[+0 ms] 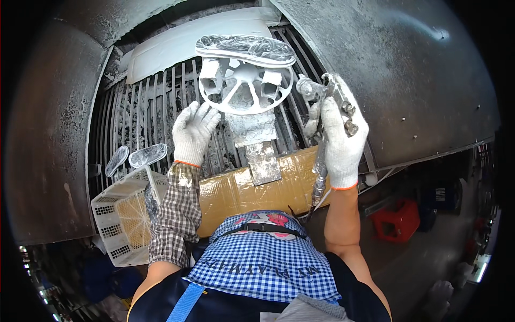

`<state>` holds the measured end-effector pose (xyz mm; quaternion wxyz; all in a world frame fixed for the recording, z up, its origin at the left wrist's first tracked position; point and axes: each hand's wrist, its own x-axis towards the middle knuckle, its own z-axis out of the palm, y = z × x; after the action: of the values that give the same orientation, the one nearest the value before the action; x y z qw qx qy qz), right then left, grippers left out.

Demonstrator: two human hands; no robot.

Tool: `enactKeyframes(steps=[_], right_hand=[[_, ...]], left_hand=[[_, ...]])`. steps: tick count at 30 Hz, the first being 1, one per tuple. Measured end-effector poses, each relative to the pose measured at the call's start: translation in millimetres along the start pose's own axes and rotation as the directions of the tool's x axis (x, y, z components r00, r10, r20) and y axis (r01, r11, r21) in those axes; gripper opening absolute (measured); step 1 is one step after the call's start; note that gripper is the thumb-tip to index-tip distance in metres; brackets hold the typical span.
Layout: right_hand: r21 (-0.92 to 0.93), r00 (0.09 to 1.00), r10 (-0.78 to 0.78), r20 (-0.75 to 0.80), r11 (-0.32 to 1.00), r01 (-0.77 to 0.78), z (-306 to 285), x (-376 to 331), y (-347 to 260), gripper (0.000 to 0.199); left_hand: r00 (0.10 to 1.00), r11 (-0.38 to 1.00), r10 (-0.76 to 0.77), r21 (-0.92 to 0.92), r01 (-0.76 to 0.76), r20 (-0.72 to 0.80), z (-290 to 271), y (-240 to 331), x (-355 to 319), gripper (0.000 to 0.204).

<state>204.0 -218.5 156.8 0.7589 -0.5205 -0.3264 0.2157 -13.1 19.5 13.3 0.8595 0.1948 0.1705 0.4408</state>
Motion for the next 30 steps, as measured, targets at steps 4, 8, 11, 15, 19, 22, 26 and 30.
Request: enactKeyframes(steps=[4,8,11,15,19,22,26,30], right_hand=[[0.048,0.998,-0.006,-0.058,0.999,0.009,-9,0,-2,0.049],[0.013,0.993,-0.001,-0.115,1.000,0.003,-3,-3,-14,0.050],[0.012,0.998,0.065,0.007,0.998,-0.065,5,-9,-27,0.051],[0.022,0.999,0.023,-0.033,0.999,-0.022,8,-6,-27,0.050],[0.047,0.993,0.019,-0.121,0.999,-0.013,3,-2,-28,0.050],[0.038,0.998,0.045,-0.043,0.998,-0.043,-5,-8,-28,0.049],[0.050,0.997,0.056,-0.044,0.997,-0.054,-10,-9,-21,0.048],[0.034,0.998,0.068,-0.013,0.997,-0.067,-14,-11,-22,0.048]], left_hand=[[0.999,0.999,0.036,0.024,-0.035,-0.034,0,-5,0,0.032],[0.999,0.996,-0.037,0.081,0.040,-0.036,26,-33,-12,0.013],[0.985,0.985,-0.168,-0.034,0.167,-0.023,23,-58,-15,0.019],[0.974,0.968,-0.226,-0.105,0.227,0.024,35,-71,-17,0.048],[0.980,0.977,-0.198,-0.074,0.199,0.018,30,-62,-15,0.042],[0.982,0.981,-0.186,-0.062,0.186,0.018,24,-55,-15,0.033],[0.988,0.986,-0.156,-0.061,0.156,0.002,18,-46,-17,0.031],[0.985,0.986,-0.159,-0.036,0.162,0.060,15,-38,-14,0.066]])
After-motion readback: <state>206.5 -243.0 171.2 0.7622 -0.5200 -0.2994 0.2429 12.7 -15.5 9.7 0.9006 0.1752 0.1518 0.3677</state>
